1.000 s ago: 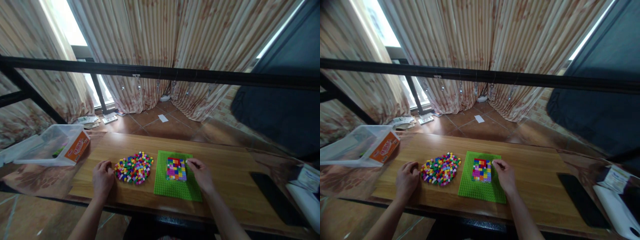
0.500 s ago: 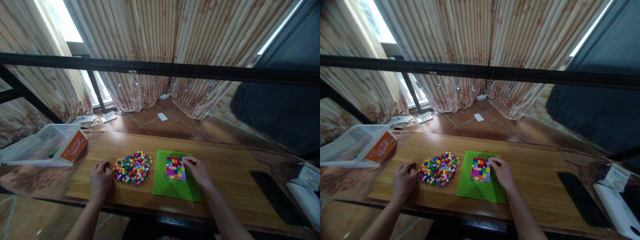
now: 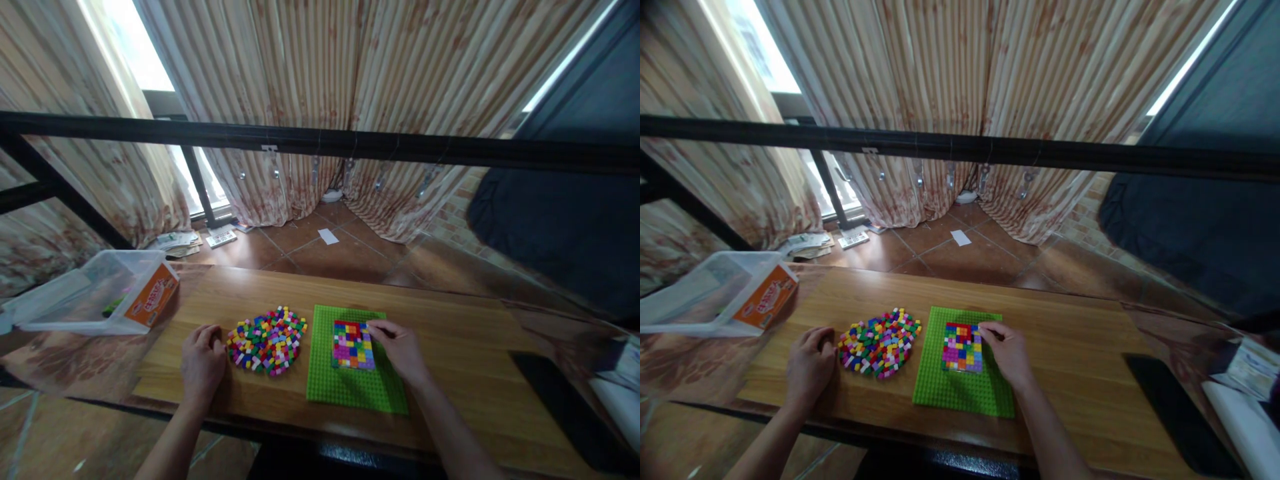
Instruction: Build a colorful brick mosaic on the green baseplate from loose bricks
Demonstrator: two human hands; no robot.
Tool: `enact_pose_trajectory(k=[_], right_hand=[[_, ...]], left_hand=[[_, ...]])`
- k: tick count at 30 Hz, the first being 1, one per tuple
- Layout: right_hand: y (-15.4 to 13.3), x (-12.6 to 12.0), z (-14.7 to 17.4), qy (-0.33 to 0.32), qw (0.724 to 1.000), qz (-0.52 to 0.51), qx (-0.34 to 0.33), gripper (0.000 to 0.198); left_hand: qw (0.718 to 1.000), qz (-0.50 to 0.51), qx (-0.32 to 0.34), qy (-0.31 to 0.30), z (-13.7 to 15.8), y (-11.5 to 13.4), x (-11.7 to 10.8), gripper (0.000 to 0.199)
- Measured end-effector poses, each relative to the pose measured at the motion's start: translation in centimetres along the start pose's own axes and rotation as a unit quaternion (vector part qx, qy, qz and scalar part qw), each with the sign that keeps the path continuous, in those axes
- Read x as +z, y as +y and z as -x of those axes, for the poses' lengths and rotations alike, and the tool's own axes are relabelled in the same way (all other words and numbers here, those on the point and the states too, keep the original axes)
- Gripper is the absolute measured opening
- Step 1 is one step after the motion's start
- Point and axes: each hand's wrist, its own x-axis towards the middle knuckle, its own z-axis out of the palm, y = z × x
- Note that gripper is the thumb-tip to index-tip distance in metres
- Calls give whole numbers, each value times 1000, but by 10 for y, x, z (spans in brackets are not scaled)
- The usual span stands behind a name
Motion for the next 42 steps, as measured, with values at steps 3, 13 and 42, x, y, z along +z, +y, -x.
enact_pose_trajectory(k=[3, 13, 42], right_hand=[[2, 4, 1, 1, 1000, -10, 4, 26], [-4, -2, 19, 38, 999, -1, -12, 47], [-48, 42, 62, -104, 906, 292, -287, 35]], left_hand=[[1000, 5, 5, 1, 0, 1, 0, 27], [1000, 17, -15, 4, 2, 7, -4, 25], [997, 62, -48, -1, 6, 14, -2, 23]])
